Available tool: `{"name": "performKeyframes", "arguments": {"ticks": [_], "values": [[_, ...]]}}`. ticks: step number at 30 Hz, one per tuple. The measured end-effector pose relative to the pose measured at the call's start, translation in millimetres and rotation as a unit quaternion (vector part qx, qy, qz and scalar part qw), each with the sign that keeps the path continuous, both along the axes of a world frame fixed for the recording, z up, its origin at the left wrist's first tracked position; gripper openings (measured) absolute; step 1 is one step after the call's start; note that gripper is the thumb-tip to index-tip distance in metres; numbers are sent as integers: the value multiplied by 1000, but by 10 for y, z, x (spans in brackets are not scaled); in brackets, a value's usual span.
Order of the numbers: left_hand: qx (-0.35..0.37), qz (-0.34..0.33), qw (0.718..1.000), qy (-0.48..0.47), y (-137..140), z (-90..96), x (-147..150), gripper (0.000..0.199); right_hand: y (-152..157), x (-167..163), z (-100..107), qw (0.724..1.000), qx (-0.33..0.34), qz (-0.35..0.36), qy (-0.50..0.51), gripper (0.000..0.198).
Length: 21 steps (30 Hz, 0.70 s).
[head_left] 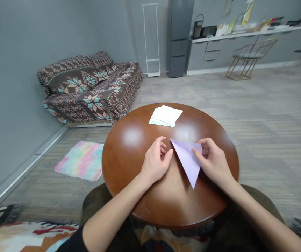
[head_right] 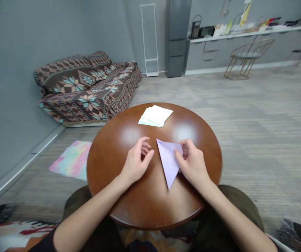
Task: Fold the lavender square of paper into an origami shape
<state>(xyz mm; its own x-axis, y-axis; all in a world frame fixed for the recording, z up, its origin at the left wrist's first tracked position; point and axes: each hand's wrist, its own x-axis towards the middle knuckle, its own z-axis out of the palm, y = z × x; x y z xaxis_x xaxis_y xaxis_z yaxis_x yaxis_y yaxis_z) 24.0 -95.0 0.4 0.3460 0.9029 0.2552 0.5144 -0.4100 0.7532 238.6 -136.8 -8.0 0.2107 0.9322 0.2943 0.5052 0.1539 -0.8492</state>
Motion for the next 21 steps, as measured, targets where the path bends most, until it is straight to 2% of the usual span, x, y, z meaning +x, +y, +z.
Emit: {"name": "performKeyframes", "arguments": {"ticks": [2, 5, 7, 10, 12, 16, 17, 19, 21], "values": [[-101, -61, 990, -81, -25, 5, 23, 55, 8, -78, 8, 999, 22, -27, 31, 21], [-212, -156, 951, -165, -42, -39, 63, 75, 19, -187, 24, 998, 33, -1, 61, 28], [-252, -165, 933, -195, -26, -82, 74, 83, 28, -218, 35, 998, 39, 17, 47, 29], [-299, -124, 918, -229, 32, -116, 52, 85, 33, -196, 57, 999, 32, 33, -9, 18], [-309, -100, 914, -245, 72, -111, 29, 78, 23, -168, 73, 999, 9, 46, -24, 13], [-289, -105, 924, -226, 93, -76, 16, 41, -18, -169, 88, 997, -18, 74, 3, 16], [-283, -109, 927, -220, 87, -64, 20, 37, -26, -178, 86, 996, -23, 82, 11, 17], [-267, -111, 928, -237, 71, -37, 30, 43, -33, -192, 77, 994, -39, 92, 35, 18], [-253, -97, 919, -287, 65, -9, 33, 61, -25, -189, 60, 992, -53, 96, 69, 19]]}}
